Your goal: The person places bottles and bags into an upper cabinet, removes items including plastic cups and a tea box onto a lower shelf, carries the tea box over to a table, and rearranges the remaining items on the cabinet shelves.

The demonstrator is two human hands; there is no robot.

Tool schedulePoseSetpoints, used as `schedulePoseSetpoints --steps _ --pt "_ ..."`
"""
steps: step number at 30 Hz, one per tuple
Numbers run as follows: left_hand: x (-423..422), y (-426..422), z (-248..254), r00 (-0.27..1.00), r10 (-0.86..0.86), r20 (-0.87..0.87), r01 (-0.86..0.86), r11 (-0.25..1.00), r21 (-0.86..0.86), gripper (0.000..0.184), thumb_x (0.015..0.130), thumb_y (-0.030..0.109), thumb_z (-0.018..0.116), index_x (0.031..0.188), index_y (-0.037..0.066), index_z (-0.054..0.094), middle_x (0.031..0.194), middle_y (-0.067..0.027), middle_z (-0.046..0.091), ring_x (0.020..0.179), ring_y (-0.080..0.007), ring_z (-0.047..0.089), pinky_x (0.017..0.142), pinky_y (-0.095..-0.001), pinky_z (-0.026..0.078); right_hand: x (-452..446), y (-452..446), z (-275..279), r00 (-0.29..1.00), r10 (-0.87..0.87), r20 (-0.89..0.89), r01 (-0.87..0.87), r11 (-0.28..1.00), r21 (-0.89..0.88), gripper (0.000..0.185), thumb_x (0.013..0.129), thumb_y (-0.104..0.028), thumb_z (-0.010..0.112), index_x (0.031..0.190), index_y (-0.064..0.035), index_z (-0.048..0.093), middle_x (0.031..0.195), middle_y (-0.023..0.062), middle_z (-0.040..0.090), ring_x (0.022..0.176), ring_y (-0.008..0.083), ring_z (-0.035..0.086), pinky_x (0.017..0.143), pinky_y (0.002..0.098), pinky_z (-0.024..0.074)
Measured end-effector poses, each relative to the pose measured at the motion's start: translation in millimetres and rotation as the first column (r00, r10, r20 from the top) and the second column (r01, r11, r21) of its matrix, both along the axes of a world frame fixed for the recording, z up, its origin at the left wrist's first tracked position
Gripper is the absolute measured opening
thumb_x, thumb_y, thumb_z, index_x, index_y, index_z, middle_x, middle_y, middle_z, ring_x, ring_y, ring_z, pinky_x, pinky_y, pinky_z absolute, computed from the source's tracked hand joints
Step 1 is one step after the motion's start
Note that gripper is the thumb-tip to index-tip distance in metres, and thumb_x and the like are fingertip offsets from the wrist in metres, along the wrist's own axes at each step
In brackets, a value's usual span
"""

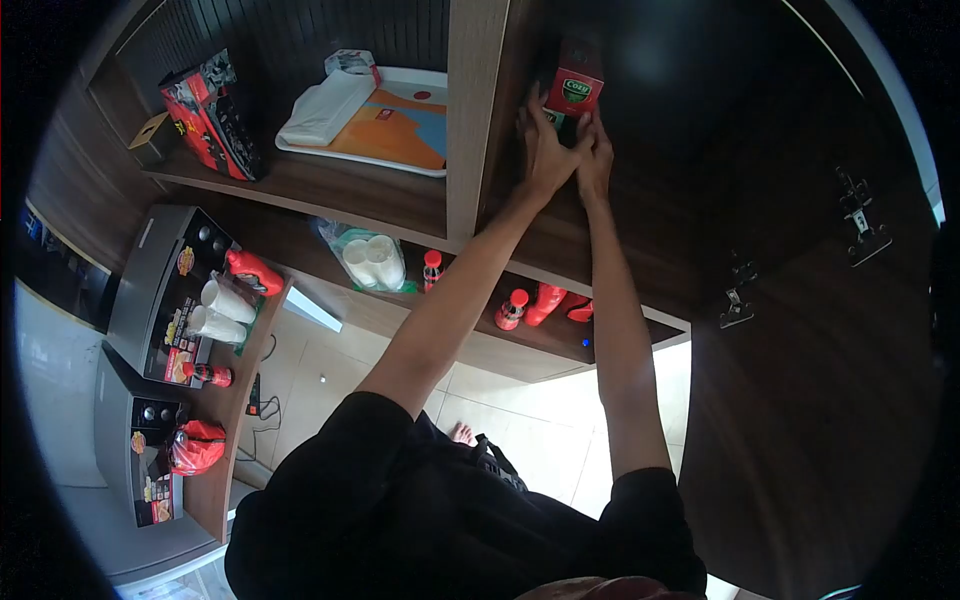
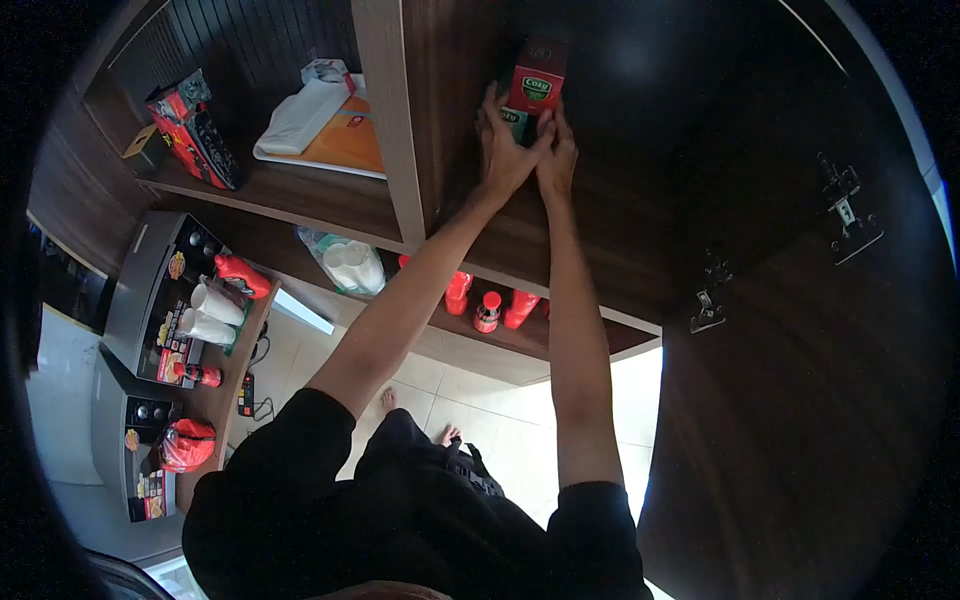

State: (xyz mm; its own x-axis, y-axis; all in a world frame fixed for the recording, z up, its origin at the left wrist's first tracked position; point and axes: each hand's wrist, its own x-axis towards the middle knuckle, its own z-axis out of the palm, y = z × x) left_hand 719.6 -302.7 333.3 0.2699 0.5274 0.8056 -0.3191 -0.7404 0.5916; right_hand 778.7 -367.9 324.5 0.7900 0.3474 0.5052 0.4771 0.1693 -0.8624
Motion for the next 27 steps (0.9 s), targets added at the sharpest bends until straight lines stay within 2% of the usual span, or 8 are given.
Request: schedulePoseSetpoints --steps 3,7,11,15,19,23,26,27 --pt "-6.6 -3.0 0.0 0.999 0.033 0.043 -0.035 0.998 0.042 0.093 0.075 0.031 0.081 0.143 -0.005 0.03 0.113 -0.0223 0.059 0.107 -0.0373 0.054 0.098 -0.0507 0.038 -30.8 -10.3 23.5 0.992 -0.057 0.114 0.055 0.998 0.017 0.042 0.102 -0.023 0.051 0.137 -0.0009 0.052 0.125 0.0189 0.063 0.121 0.0237 0.057 0.101 0.034 0.0426" --pt "-26.5 -12.5 2.0 1.0 0.005 -0.02 -0.003 0.991 0.134 0.078 0.077 0.032 0.08 0.135 -0.005 0.045 0.11 -0.0193 0.061 0.103 -0.0332 0.056 0.097 -0.0496 0.039 -29.6 -13.4 12.5 0.933 -0.286 0.218 0.282 0.958 0.051 0.033 0.092 -0.01 0.063 0.12 0.0047 0.055 0.108 0.0162 0.069 0.102 0.0242 0.065 0.09 0.0336 0.0491" --pt "-53.6 -29.4 -2.5 0.997 -0.081 -0.001 0.079 0.977 0.198 0.061 0.083 0.028 0.074 0.131 -0.002 0.052 0.111 -0.0173 0.062 0.102 -0.0322 0.057 0.098 -0.0449 0.041 -35.3 -34.6 0.9 0.82 -0.46 0.34 0.447 0.886 0.12 0.05 0.078 -0.016 0.081 0.112 0.0053 0.051 0.097 0.0159 0.07 0.085 0.0206 0.067 0.078 0.0336 0.0527" --pt "-124.0 -64.0 4.7 0.954 -0.294 -0.054 0.299 0.939 0.171 0.051 0.086 0.023 0.071 0.129 0.001 0.055 0.115 -0.0156 0.062 0.104 -0.0305 0.058 0.096 -0.0392 0.045 -114.9 -89.4 21.3 0.953 -0.295 0.068 0.26 0.914 0.313 0.06 0.069 -0.008 0.088 0.113 0.0026 0.048 0.109 0.0143 0.062 0.097 0.0212 0.063 0.087 0.0325 0.0513" --pt "-213.7 -104.1 -18.0 0.866 -0.496 -0.053 0.499 0.855 0.144 0.049 0.085 0.023 0.072 0.127 0.002 0.056 0.116 -0.0172 0.061 0.105 -0.0323 0.056 0.092 -0.0406 0.044 -227.1 -167.9 0.7 0.944 -0.33 0.007 0.305 0.881 0.36 0.073 0.067 0.002 0.086 0.126 -0.0006 0.042 0.124 0.016 0.053 0.11 0.0232 0.059 0.094 0.0364 0.0507" --pt "-282.4 -136.0 -88.1 0.874 -0.475 -0.102 0.459 0.876 -0.147 0.044 0.082 0.006 0.075 0.121 0.002 0.054 0.109 -0.0093 0.061 0.083 -0.014 0.054 0.073 -0.0269 0.043 -330.6 -236.0 -77.2 0.899 -0.382 -0.215 0.415 0.899 0.137 0.098 0.069 0.007 0.081 0.149 -0.0026 0.024 0.131 0.0154 0.049 0.115 0.0245 0.057 0.095 0.0395 0.0507" --pt "-304.9 -146.5 -155.6 0.827 -0.516 -0.222 0.305 0.745 -0.593 0.041 0.083 0.006 0.074 0.116 0.003 0.05 0.1 -0.0059 0.055 0.075 -0.0105 0.051 0.07 -0.0267 0.043 -361.4 -262.9 -153.9 0.835 -0.369 -0.407 0.42 0.906 0.04 0.077 0.074 0.009 0.075 0.137 -0.0035 0.033 0.126 0.0139 0.05 0.117 0.0219 0.054 0.095 0.0373 0.0513" --pt "-314.3 -148.6 -178.1 0.808 -0.515 -0.285 0.264 0.75 -0.607 0.041 0.083 0.006 0.074 0.116 0.003 0.049 0.099 -0.0055 0.053 0.073 -0.0101 0.05 0.069 -0.0267 0.043 -364.8 -271.4 -180.6 0.786 -0.331 -0.522 0.394 0.919 0.011 0.069 0.076 0.01 0.074 0.131 -0.0036 0.036 0.123 0.0133 0.051 0.117 0.0213 0.053 0.095 0.0369 0.0511"
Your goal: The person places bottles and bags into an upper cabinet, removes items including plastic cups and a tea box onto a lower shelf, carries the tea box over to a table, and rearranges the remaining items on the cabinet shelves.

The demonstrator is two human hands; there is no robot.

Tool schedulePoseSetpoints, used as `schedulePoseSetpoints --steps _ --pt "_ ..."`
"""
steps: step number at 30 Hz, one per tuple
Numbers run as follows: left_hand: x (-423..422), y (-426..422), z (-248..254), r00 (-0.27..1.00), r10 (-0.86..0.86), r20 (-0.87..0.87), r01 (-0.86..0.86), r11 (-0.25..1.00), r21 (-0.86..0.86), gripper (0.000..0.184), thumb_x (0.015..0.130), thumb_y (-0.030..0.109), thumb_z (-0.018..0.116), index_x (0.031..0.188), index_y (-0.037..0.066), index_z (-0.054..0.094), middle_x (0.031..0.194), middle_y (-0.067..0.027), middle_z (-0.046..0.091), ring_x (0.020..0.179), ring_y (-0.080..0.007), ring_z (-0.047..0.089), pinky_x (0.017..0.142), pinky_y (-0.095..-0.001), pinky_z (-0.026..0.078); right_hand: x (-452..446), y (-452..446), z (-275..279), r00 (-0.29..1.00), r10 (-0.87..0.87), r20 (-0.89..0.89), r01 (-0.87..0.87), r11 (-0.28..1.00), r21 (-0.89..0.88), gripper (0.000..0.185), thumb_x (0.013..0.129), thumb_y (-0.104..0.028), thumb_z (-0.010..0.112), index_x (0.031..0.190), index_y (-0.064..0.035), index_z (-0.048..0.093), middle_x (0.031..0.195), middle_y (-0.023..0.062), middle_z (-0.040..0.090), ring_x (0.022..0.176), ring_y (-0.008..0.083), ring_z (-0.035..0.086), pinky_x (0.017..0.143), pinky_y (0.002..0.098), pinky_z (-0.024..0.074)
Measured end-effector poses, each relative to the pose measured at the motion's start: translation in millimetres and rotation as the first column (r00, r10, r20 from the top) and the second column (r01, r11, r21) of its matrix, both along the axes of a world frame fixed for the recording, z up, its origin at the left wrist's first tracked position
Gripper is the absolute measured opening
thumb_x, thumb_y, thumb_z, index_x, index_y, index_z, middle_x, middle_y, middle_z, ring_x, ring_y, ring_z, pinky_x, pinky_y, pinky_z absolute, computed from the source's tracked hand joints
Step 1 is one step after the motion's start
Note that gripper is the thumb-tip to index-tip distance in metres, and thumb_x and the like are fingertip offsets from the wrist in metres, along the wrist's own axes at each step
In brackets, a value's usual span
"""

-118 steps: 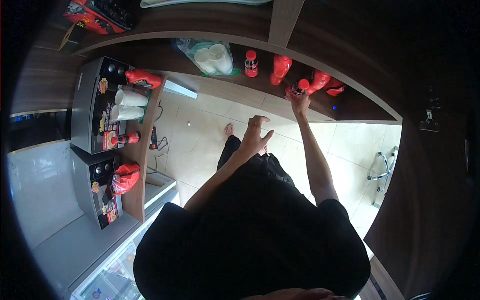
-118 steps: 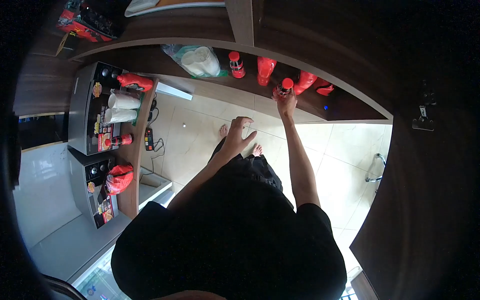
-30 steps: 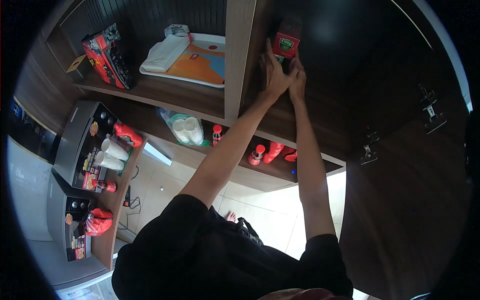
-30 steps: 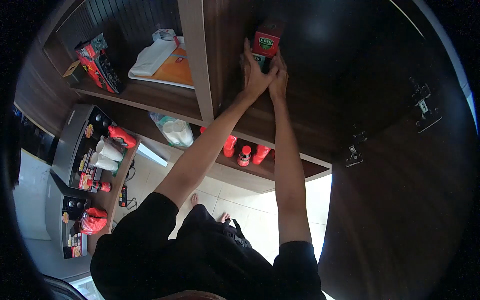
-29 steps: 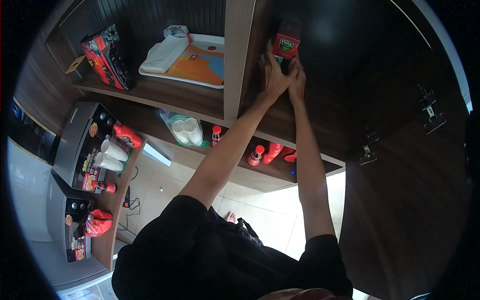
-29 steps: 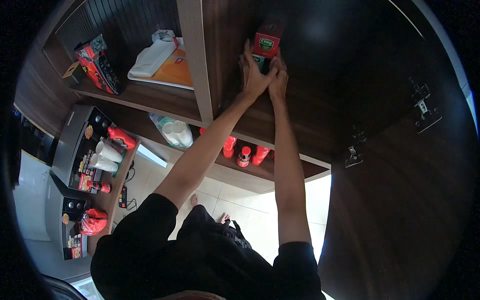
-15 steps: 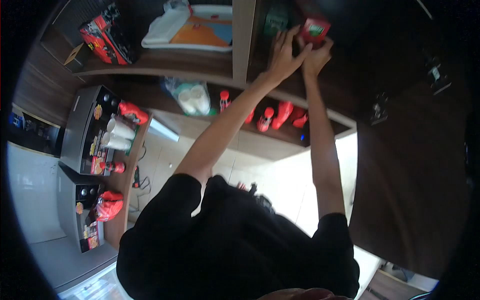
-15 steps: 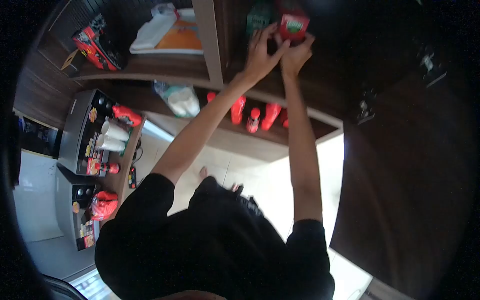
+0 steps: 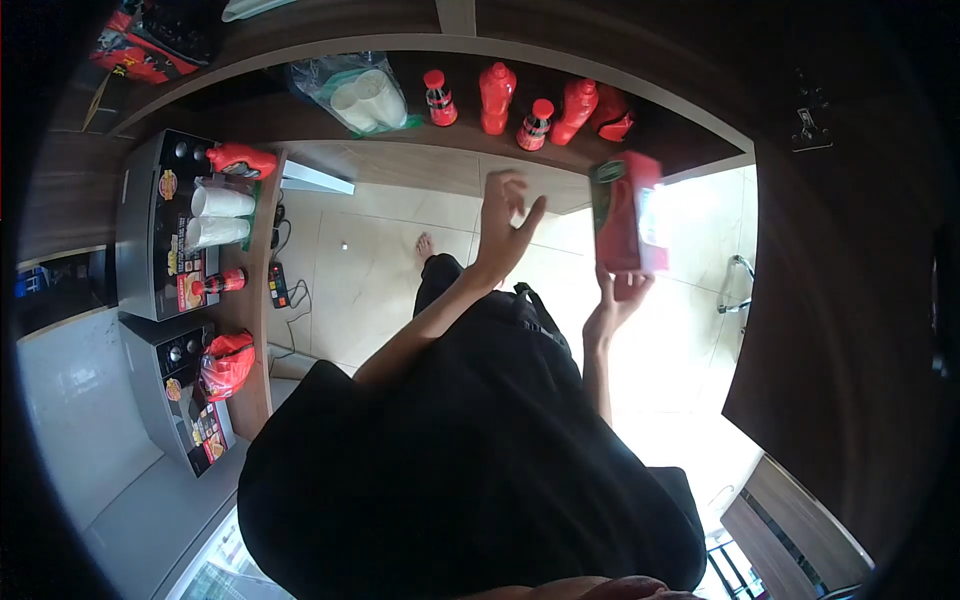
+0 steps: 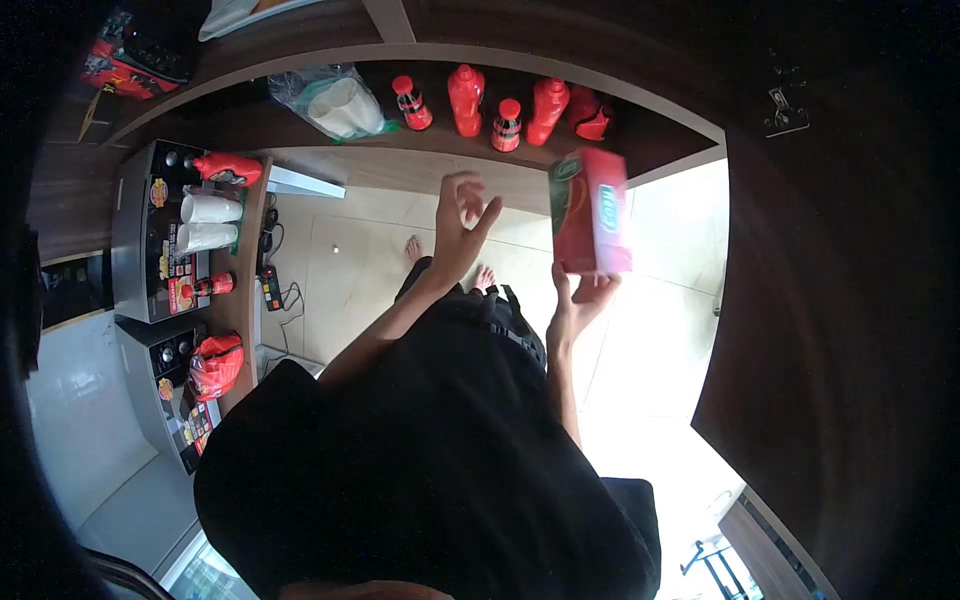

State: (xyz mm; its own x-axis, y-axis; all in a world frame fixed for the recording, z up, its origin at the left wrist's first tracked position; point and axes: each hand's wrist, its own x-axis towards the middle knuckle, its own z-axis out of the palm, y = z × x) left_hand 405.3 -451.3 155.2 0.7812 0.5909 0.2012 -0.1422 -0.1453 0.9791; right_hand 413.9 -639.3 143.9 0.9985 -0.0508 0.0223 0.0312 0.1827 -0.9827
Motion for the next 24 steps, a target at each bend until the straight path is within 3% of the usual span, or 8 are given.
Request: schedulePoseSetpoints --steps 2,5,14,16,18,20,22,24 --pt "-20.2 -0.7 -41.2 0.991 -0.003 -0.133 0.007 1.0 0.026 0.042 0.084 0.008 0.074 0.115 0.003 0.047 0.097 -0.0047 0.049 0.069 -0.0095 0.047 0.067 -0.0266 0.042 10.8 -0.2 -46.2 0.993 -0.002 -0.117 0.005 1.0 0.026 0.058 0.079 0.004 0.076 0.123 -0.002 0.038 0.117 0.0133 0.053 0.111 0.0211 0.056 0.097 0.0373 0.0477" --pt "-43.3 -2.3 -76.1 0.984 -0.033 -0.173 0.067 0.979 0.194 0.043 0.085 0.01 0.073 0.117 0.004 0.045 0.104 -0.0072 0.047 0.067 -0.0104 0.049 0.066 -0.026 0.043 49.5 8.7 -104.8 0.994 -0.037 -0.101 0.012 0.97 -0.244 0.064 0.076 -0.008 0.083 0.121 0.0003 0.038 0.115 0.0147 0.057 0.109 0.0209 0.058 0.096 0.0341 0.0449" --pt "-59.9 10.8 -66.5 0.957 -0.075 -0.279 0.125 0.978 0.166 0.041 0.085 0.008 0.071 0.115 0.002 0.045 0.108 -0.0112 0.046 0.069 -0.0131 0.053 0.061 -0.0284 0.046 149.6 55.4 -197.0 0.985 -0.113 0.132 0.151 0.932 -0.329 0.074 0.076 -0.015 0.085 0.127 0.007 0.037 0.121 0.0196 0.052 0.111 0.0244 0.055 0.097 0.0369 0.0441" --pt "-59.0 15.5 -66.6 0.968 -0.013 -0.252 0.061 0.981 0.184 0.04 0.085 0.008 0.072 0.115 0.004 0.048 0.107 -0.0076 0.049 0.07 -0.0092 0.054 0.06 -0.0246 0.043 155.8 61.1 -191.3 0.982 -0.11 0.155 0.175 0.847 -0.502 0.083 0.075 -0.026 0.085 0.132 0.0078 0.035 0.125 0.023 0.05 0.11 0.0304 0.056 0.098 0.0401 0.0439" --pt "-59.8 24.2 -68.8 0.961 0.009 -0.278 0.058 0.971 0.233 0.04 0.085 0.008 0.071 0.114 0.0 0.045 0.108 -0.0117 0.046 0.068 -0.0139 0.051 0.067 -0.0296 0.046 166.1 67.6 -202.6 0.96 -0.158 0.233 0.276 0.692 -0.667 0.089 0.073 -0.034 0.086 0.133 0.0065 0.034 0.125 0.0237 0.048 0.106 0.0343 0.058 0.097 0.0417 0.0447" --pt "-60.3 30.9 -71.1 0.964 0.067 -0.259 0.027 0.939 0.342 0.038 0.085 0.008 0.071 0.113 0.001 0.046 0.107 -0.0114 0.046 0.068 -0.0136 0.05 0.068 -0.0294 0.045 168.3 72.7 -203.2 0.956 -0.286 0.062 0.23 0.607 -0.761 0.092 0.07 -0.044 0.086 0.132 0.0031 0.036 0.12 0.0243 0.045 0.102 0.0414 0.059 0.089 0.0497 0.0488" --pt "-59.6 33.5 -68.4 0.955 0.065 -0.29 -0.002 0.977 0.212 0.037 0.084 0.007 0.07 0.112 0.0 0.047 0.106 -0.0115 0.047 0.065 -0.0139 0.051 0.068 -0.0293 0.045 170.3 79.2 -201.6 0.933 -0.345 -0.108 0.118 0.572 -0.812 0.09 0.07 -0.048 0.085 0.129 0.0011 0.038 0.118 0.0234 0.044 0.103 0.0434 0.06 0.084 0.0532 0.0504" --pt "-57.1 36.6 -66.5 0.951 0.073 -0.3 -0.015 0.982 0.19 0.037 0.084 0.007 0.07 0.113 0.001 0.047 0.106 -0.0114 0.048 0.064 -0.0142 0.051 0.068 -0.0294 0.045 180.4 83.0 -204.0 0.941 -0.32 -0.106 0.067 0.486 -0.871 0.091 0.066 -0.049 0.086 0.126 0.0007 0.039 0.119 0.0233 0.044 0.1 0.0444 0.062 0.077 0.0531 0.0548"
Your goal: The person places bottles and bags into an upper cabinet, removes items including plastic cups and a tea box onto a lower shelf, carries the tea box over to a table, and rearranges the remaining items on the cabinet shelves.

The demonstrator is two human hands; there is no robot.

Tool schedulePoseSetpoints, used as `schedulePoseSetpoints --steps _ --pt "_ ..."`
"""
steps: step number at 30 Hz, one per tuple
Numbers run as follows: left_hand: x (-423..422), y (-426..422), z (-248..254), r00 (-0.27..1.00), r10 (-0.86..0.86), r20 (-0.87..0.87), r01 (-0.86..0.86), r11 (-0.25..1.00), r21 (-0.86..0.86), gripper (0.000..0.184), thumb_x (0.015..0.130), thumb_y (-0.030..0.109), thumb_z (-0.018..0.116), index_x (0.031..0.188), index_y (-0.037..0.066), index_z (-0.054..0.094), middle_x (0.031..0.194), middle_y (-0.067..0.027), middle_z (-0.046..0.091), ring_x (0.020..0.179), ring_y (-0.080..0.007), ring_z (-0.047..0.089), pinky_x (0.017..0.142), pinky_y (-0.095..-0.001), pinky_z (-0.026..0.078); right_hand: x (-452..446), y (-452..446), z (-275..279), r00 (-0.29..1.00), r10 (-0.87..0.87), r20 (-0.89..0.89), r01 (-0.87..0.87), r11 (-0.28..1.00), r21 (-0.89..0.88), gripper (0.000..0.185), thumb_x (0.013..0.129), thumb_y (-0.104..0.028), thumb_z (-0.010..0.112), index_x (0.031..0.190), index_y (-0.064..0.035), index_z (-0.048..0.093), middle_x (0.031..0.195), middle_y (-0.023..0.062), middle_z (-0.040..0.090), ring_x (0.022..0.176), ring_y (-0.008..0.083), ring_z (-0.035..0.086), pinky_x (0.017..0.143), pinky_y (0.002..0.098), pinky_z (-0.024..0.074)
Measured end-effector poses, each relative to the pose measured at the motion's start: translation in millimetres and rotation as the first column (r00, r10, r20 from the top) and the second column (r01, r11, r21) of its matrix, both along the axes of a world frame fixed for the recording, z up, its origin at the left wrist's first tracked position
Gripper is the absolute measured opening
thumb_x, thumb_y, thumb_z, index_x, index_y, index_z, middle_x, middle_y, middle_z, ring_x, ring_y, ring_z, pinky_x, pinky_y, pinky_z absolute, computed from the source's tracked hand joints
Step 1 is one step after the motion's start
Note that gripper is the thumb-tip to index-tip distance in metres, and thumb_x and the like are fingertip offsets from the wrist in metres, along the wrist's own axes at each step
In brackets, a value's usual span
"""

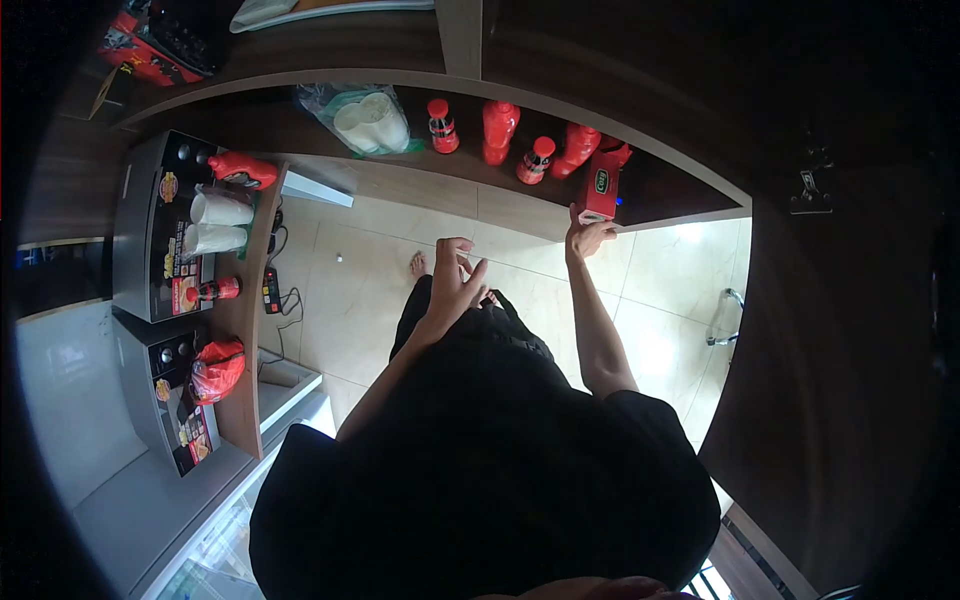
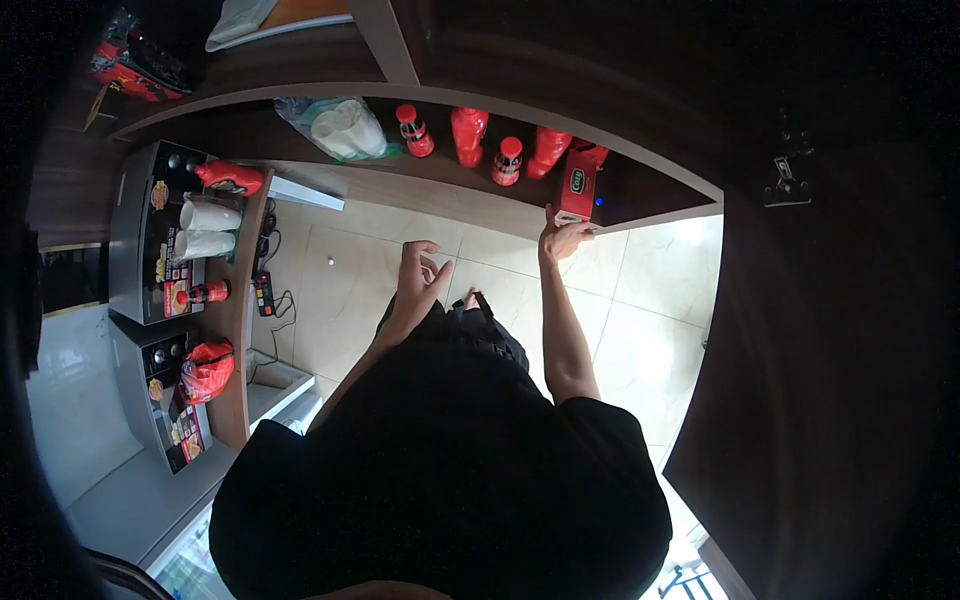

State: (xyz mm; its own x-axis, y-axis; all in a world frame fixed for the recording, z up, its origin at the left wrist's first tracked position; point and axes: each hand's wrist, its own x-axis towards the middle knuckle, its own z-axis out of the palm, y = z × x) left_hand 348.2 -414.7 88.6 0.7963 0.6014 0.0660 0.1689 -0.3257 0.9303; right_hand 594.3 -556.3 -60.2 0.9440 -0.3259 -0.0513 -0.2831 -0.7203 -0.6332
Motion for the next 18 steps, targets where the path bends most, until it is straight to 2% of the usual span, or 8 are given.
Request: schedulePoseSetpoints --steps 3,6,9,11,12,14,16,18 --pt "2.9 0.4 -3.1 1.0 -0.028 -0.006 0.028 1.0 -0.002 0.037 0.084 0.007 0.071 0.112 0.001 0.047 0.104 -0.0117 0.049 0.064 -0.0147 0.052 0.068 -0.0299 0.046 21.9 2.3 -16.5 0.995 0.055 -0.081 -0.068 0.982 -0.175 0.096 0.061 -0.049 0.089 0.124 0.0038 0.039 0.119 0.0265 0.044 0.101 0.0445 0.061 0.078 0.0485 0.0572" --pt "6.9 -3.0 -3.3 0.995 -0.084 -0.049 0.085 0.996 0.013 0.036 0.084 0.007 0.07 0.111 0.001 0.047 0.103 -0.0119 0.049 0.065 -0.0153 0.053 0.067 -0.0314 0.046 31.8 0.2 -20.4 0.989 0.076 -0.13 -0.091 0.99 -0.112 0.1 0.059 -0.049 0.09 0.123 0.008 0.039 0.121 0.0266 0.044 0.107 0.0442 0.059 0.082 0.0539 0.055" --pt "9.4 -9.3 -4.9 0.988 -0.152 -0.038 0.153 0.988 0.032 0.034 0.085 0.007 0.07 0.11 0.002 0.047 0.101 -0.0108 0.052 0.068 -0.0179 0.054 0.067 -0.033 0.047 25.1 -23.9 -54.8 0.97 0.24 -0.026 -0.242 0.965 -0.097 0.103 0.06 -0.045 0.09 0.128 0.0112 0.037 0.121 0.0307 0.045 0.113 0.0464 0.054 0.089 0.0549 0.0504" --pt "13.3 -12.6 -3.2 0.983 -0.181 -0.024 0.18 0.983 -0.031 0.032 0.086 0.008 0.069 0.11 0.002 0.047 0.101 -0.0103 0.054 0.071 -0.0198 0.054 0.067 -0.0333 0.047 13.1 -47.9 -82.6 0.848 0.491 0.202 -0.402 0.842 -0.361 0.103 0.063 -0.036 0.09 0.134 0.014 0.034 0.122 0.033 0.045 0.117 0.0488 0.049 0.095 0.0537 0.0446" --pt "15.5 -14.9 2.7 0.982 -0.186 -0.015 0.185 0.98 -0.07 0.031 0.087 0.009 0.068 0.109 0.002 0.048 0.101 -0.0102 0.054 0.074 -0.0198 0.055 0.069 -0.0338 0.047 5.8 -50.7 -95.8 0.926 0.362 0.106 -0.348 0.928 -0.133 0.107 0.065 -0.018 0.088 0.145 0.0088 0.023 0.138 0.0358 0.033 0.119 0.0468 0.049 0.1 0.0493 0.0432" --pt "23.8 -15.2 16.8 0.981 -0.194 0.028 0.194 0.981 0.015 0.028 0.088 0.01 0.067 0.109 0.003 0.049 0.1 -0.0107 0.054 0.079 -0.0218 0.055 0.073 -0.0345 0.048 -44.4 -40.1 21.0 0.956 0.196 0.217 -0.276 0.85 0.448 0.076 0.079 -0.008 0.077 0.139 0.0071 0.032 0.119 0.0216 0.042 0.093 0.0265 0.056 0.081 0.0363 0.0472" --pt "41.3 -13.6 61.0 0.976 -0.18 0.121 0.152 0.967 0.206 0.027 0.088 0.008 0.066 0.109 0.001 0.051 0.102 -0.0156 0.055 0.088 -0.0305 0.055 0.081 -0.0397 0.046 -80.5 -24.0 101.5 0.888 0.244 0.39 -0.415 0.792 0.449 0.061 0.083 -0.002 0.072 0.134 0.0035 0.038 0.107 0.0151 0.046 0.082 0.017 0.051 0.073 0.0316 0.0426" --pt "72.7 -3.3 95.0 0.903 -0.231 0.362 0.057 0.9 0.431 0.024 0.089 0.003 0.064 0.11 0.001 0.052 0.102 -0.0163 0.054 0.09 -0.0302 0.054 0.078 -0.0389 0.043 -99.9 -10.1 159.1 0.722 0.319 0.614 -0.597 0.736 0.32 0.047 0.087 -0.004 0.069 0.125 0.0012 0.043 0.104 0.01 0.043 0.079 0.0146 0.049 0.071 0.0287 0.0403"
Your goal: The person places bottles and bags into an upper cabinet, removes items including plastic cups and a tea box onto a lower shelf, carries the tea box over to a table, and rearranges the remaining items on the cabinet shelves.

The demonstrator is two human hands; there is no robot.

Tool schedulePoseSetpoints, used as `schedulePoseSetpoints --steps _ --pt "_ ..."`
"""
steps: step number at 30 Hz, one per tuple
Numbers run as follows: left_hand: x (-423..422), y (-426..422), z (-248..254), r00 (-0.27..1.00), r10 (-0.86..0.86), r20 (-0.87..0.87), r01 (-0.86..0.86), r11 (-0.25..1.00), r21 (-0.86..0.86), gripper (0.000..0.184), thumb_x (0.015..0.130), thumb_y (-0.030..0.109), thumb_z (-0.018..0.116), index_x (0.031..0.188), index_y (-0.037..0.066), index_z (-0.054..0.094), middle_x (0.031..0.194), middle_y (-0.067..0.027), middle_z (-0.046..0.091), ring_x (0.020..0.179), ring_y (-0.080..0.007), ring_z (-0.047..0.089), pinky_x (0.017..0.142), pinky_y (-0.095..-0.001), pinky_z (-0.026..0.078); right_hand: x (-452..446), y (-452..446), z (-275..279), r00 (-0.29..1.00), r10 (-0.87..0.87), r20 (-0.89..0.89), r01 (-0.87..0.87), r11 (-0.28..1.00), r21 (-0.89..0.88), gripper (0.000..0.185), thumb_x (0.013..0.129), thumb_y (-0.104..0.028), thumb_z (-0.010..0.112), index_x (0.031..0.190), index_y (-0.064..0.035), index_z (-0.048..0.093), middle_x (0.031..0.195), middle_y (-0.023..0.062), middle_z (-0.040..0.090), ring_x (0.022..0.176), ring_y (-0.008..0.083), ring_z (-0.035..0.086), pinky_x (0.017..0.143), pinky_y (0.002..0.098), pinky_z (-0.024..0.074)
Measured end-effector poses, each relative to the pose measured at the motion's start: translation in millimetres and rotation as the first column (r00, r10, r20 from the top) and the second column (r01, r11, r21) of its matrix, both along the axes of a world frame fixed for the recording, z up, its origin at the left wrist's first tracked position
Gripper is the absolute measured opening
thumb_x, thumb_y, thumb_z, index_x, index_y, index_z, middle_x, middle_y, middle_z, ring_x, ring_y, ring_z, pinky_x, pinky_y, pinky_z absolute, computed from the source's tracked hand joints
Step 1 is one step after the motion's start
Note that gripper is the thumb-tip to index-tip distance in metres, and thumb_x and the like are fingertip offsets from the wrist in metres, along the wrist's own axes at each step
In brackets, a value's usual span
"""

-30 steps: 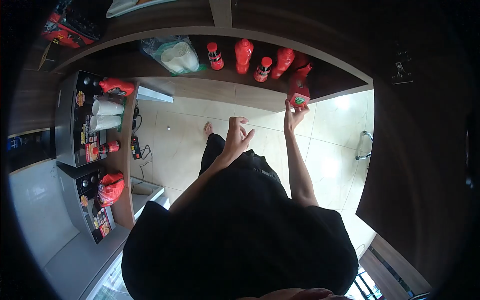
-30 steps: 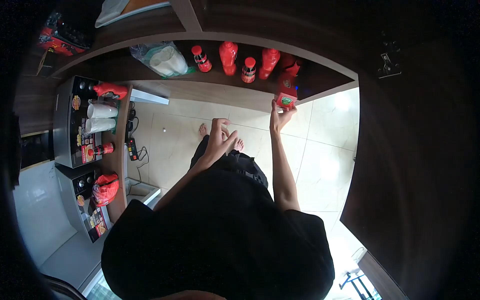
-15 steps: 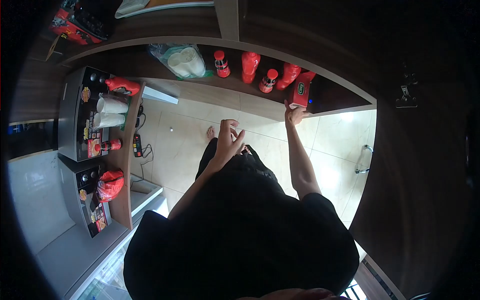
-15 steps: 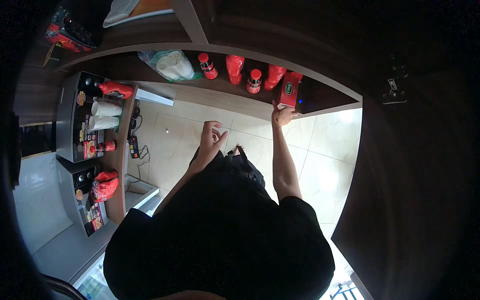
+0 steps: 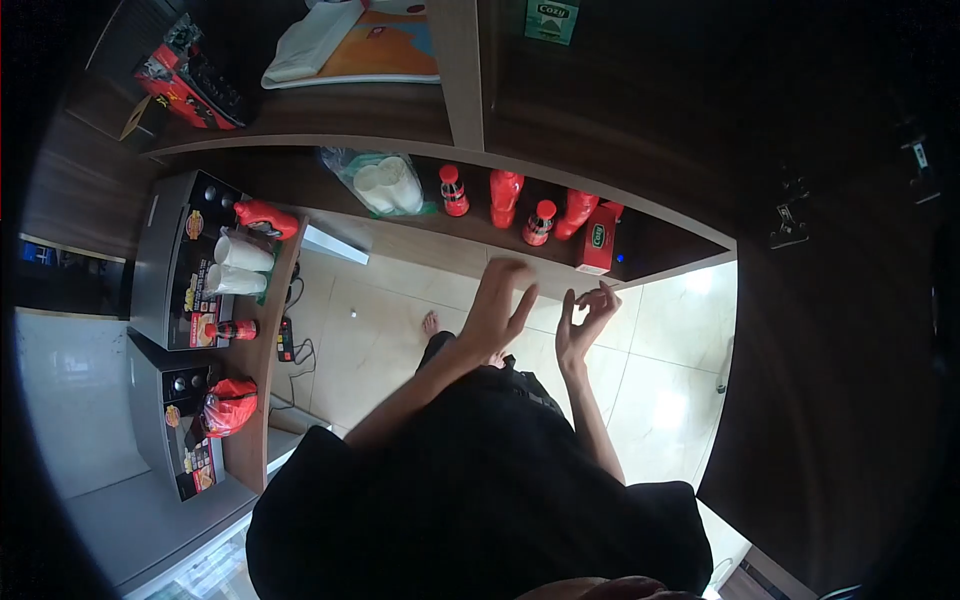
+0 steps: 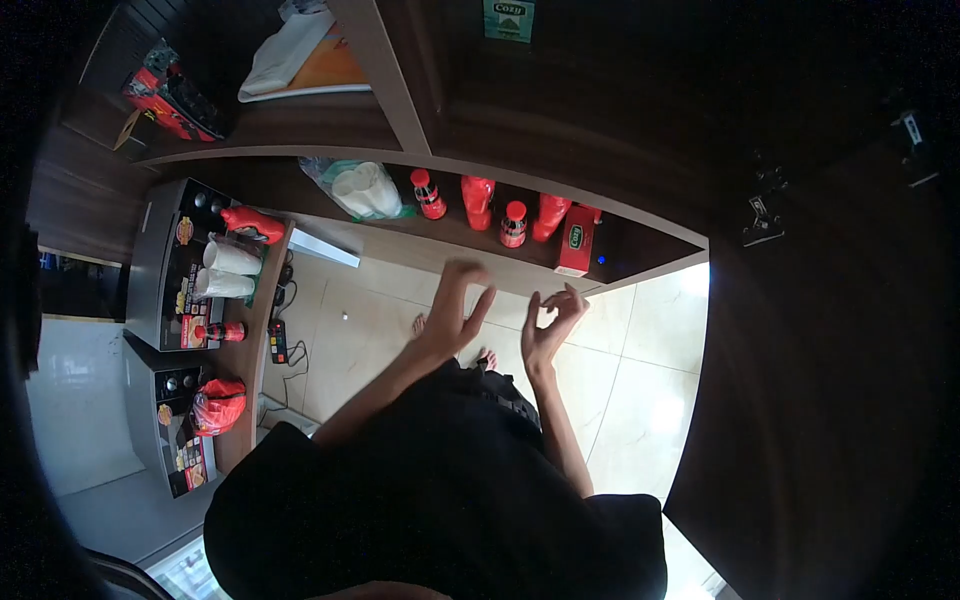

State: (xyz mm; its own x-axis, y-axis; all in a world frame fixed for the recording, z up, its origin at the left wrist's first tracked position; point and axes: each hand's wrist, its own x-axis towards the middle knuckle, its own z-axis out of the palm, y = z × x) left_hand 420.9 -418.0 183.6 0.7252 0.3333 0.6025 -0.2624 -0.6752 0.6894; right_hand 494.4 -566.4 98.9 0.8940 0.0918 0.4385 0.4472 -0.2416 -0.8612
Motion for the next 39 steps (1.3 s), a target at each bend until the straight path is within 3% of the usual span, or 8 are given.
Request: schedulePoseSetpoints --steps 4,9,11,16,20,26,29,39 --pt "73.4 29.8 104.0 0.967 0.02 0.252 -0.083 0.967 0.242 0.02 0.09 -0.001 0.055 0.11 -0.002 0.052 0.106 -0.0182 0.054 0.096 -0.0373 0.052 0.085 -0.0445 0.042 23.5 21.5 140.8 0.849 0.014 0.528 0.043 0.994 -0.095 0.031 0.084 0.005 0.065 0.109 -0.0023 0.05 0.1 0.0127 0.049 0.082 0.0209 0.048 0.075 0.0357 0.0373" --pt "178.4 67.4 157.7 0.935 0.174 0.31 -0.26 0.93 0.261 0.037 0.088 0.004 0.058 0.122 -0.003 0.046 0.12 -0.0216 0.052 0.112 -0.0396 0.049 0.094 -0.0479 0.039 115.3 94.2 245.0 0.921 0.262 0.29 -0.298 0.95 0.088 0.032 0.096 -0.002 0.049 0.126 0.0064 0.045 0.123 0.022 0.05 0.111 0.0358 0.053 0.097 0.0416 0.0417" --pt "225.9 89.5 159.1 0.92 0.32 0.227 -0.384 0.852 0.357 0.055 0.085 0.012 0.066 0.131 -0.006 0.042 0.13 -0.0224 0.048 0.124 -0.0398 0.044 0.104 -0.0472 0.035 169.5 123.0 232.4 0.918 0.232 0.322 -0.179 0.966 -0.185 0.038 0.098 -0.007 0.046 0.133 0.0072 0.039 0.13 0.0281 0.045 0.12 0.0421 0.047 0.101 0.0454 0.0401" --pt "291.1 131.2 150.0 0.841 0.542 -0.006 -0.438 0.686 0.581 0.09 0.074 0.025 0.079 0.143 -0.008 0.032 0.147 -0.0214 0.038 0.142 -0.0359 0.028 0.119 -0.0446 0.022 211.4 152.8 199.1 0.945 0.227 0.233 -0.191 0.967 -0.169 0.045 0.098 -0.01 0.045 0.137 0.0087 0.034 0.134 0.0339 0.041 0.125 0.0465 0.043 0.107 0.0466 0.0349" --pt "277.1 113.8 151.7 0.833 0.552 -0.047 -0.398 0.655 0.642 0.068 0.08 0.022 0.075 0.137 -0.001 0.044 0.139 -0.0193 0.044 0.14 -0.0358 0.031 0.12 -0.0493 0.016 204.8 146.6 209.5 0.981 0.163 0.108 -0.152 0.983 -0.102 0.048 0.1 -0.016 0.044 0.14 0.009 0.033 0.138 0.0342 0.039 0.13 0.0466 0.039 0.111 0.0454 0.0324" --pt "220.9 74.8 155.3 0.891 0.449 0.07 -0.43 0.78 0.454 0.051 0.079 0.023 0.074 0.123 0.006 0.054 0.122 -0.0156 0.051 0.115 -0.0376 0.053 0.087 -0.052 0.054 189.0 133.8 223.2 0.988 0.142 -0.06 -0.132 0.98 0.149 0.056 0.104 -0.034 0.041 0.145 0.0042 0.036 0.144 0.0276 0.044 0.133 0.0392 0.044 0.11 0.0421 0.0343" --pt "189.6 64.6 157.9 0.936 0.326 0.131 -0.35 0.845 0.403 0.045 0.076 0.015 0.076 0.116 0.004 0.057 0.112 -0.0146 0.052 0.104 -0.0376 0.059 0.07 -0.0476 0.058 175.8 125.7 219.5 0.989 0.144 -0.042 -0.137 0.983 0.124 0.055 0.104 -0.036 0.042 0.144 0.0026 0.039 0.142 0.0247 0.049 0.129 0.0347 0.05 0.108 0.0401 0.0377" --pt "67.0 31.1 137.6 0.895 0.105 0.434 -0.134 0.99 0.037 0.045 0.074 0.011 0.082 0.112 0.002 0.06 0.116 -0.0171 0.057 0.106 -0.0302 0.06 0.089 -0.0389 0.051 41.1 21.0 187.9 0.897 0.441 0.023 -0.435 0.875 0.214 0.034 0.099 -0.007 0.053 0.132 0.0018 0.054 0.133 0.0145 0.058 0.123 0.0209 0.055 0.104 0.034 0.041"
